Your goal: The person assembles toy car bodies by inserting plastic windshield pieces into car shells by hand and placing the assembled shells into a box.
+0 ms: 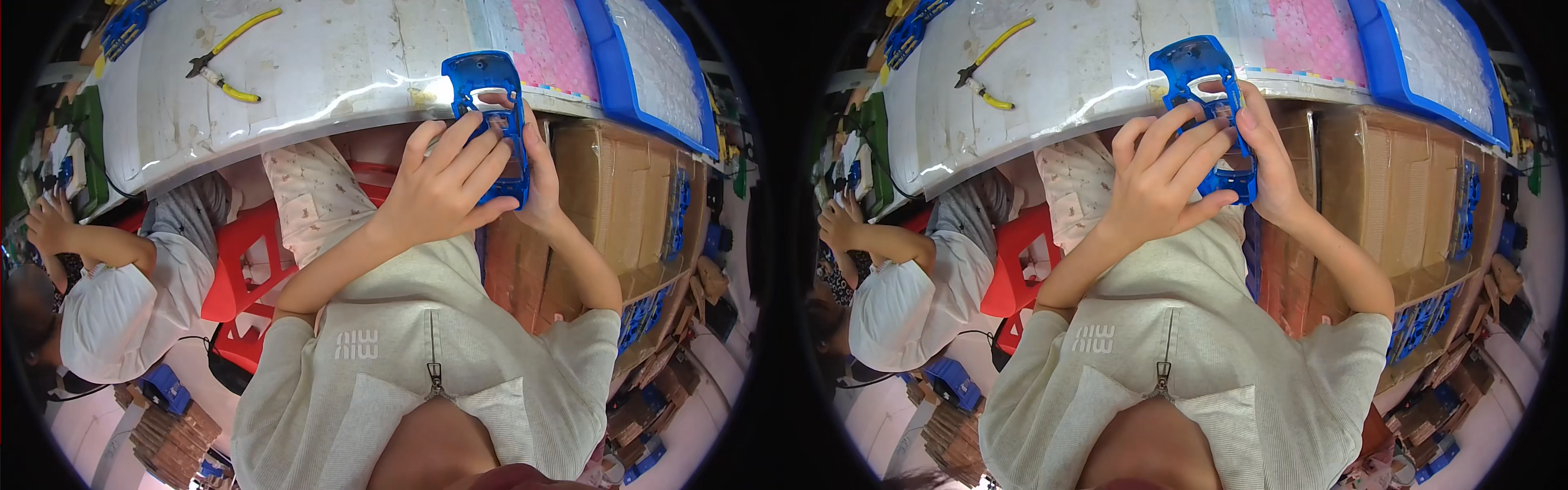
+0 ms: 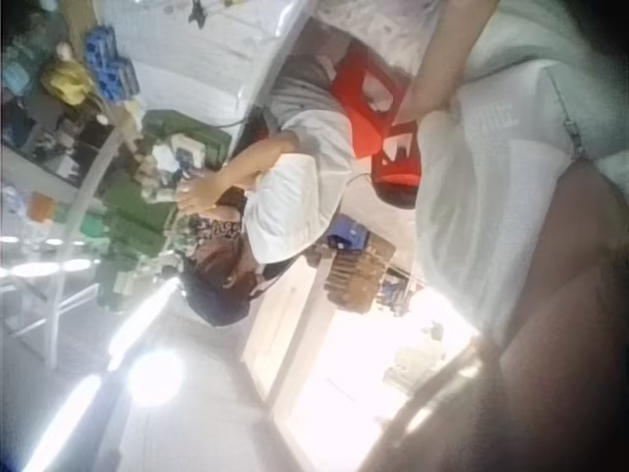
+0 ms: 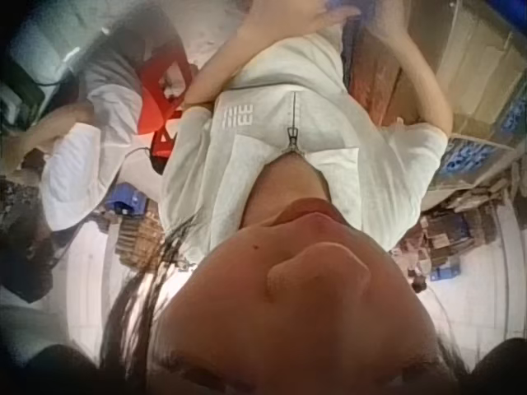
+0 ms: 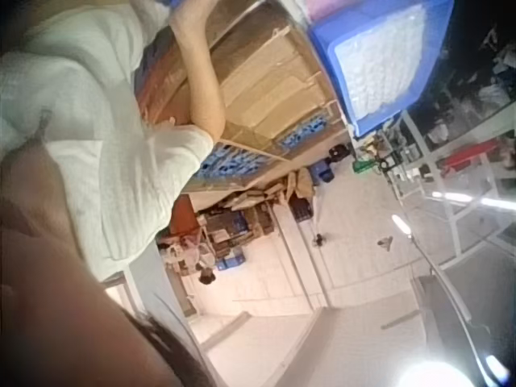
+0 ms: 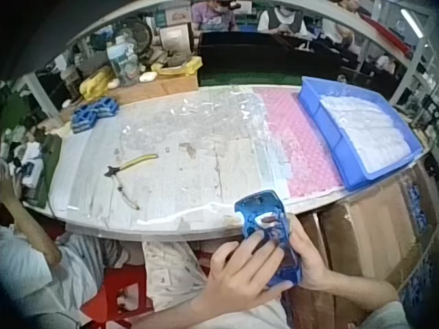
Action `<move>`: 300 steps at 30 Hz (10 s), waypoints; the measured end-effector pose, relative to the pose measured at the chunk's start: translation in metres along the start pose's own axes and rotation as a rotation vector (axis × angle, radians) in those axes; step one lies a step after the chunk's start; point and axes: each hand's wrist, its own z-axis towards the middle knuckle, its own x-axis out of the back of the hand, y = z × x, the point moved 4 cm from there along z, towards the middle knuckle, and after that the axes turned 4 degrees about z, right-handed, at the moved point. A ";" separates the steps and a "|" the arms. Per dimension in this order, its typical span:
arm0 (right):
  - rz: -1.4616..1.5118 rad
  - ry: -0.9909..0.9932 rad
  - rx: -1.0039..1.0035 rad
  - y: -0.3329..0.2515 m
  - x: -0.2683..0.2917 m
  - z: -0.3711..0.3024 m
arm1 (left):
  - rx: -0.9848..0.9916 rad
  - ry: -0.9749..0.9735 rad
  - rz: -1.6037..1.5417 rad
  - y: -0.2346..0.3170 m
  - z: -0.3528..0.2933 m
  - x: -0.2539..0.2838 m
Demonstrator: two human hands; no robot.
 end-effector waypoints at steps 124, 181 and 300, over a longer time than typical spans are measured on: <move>-1.615 1.236 0.008 -0.167 0.456 -0.225 | 1.160 0.352 -0.217 -0.429 -0.167 0.208; -1.817 1.329 0.415 -0.226 0.405 -0.265 | 0.482 0.154 -0.172 -0.204 0.064 0.072; -0.297 0.039 0.020 0.009 0.003 -0.002 | 0.651 0.073 -0.636 -0.039 0.004 -0.023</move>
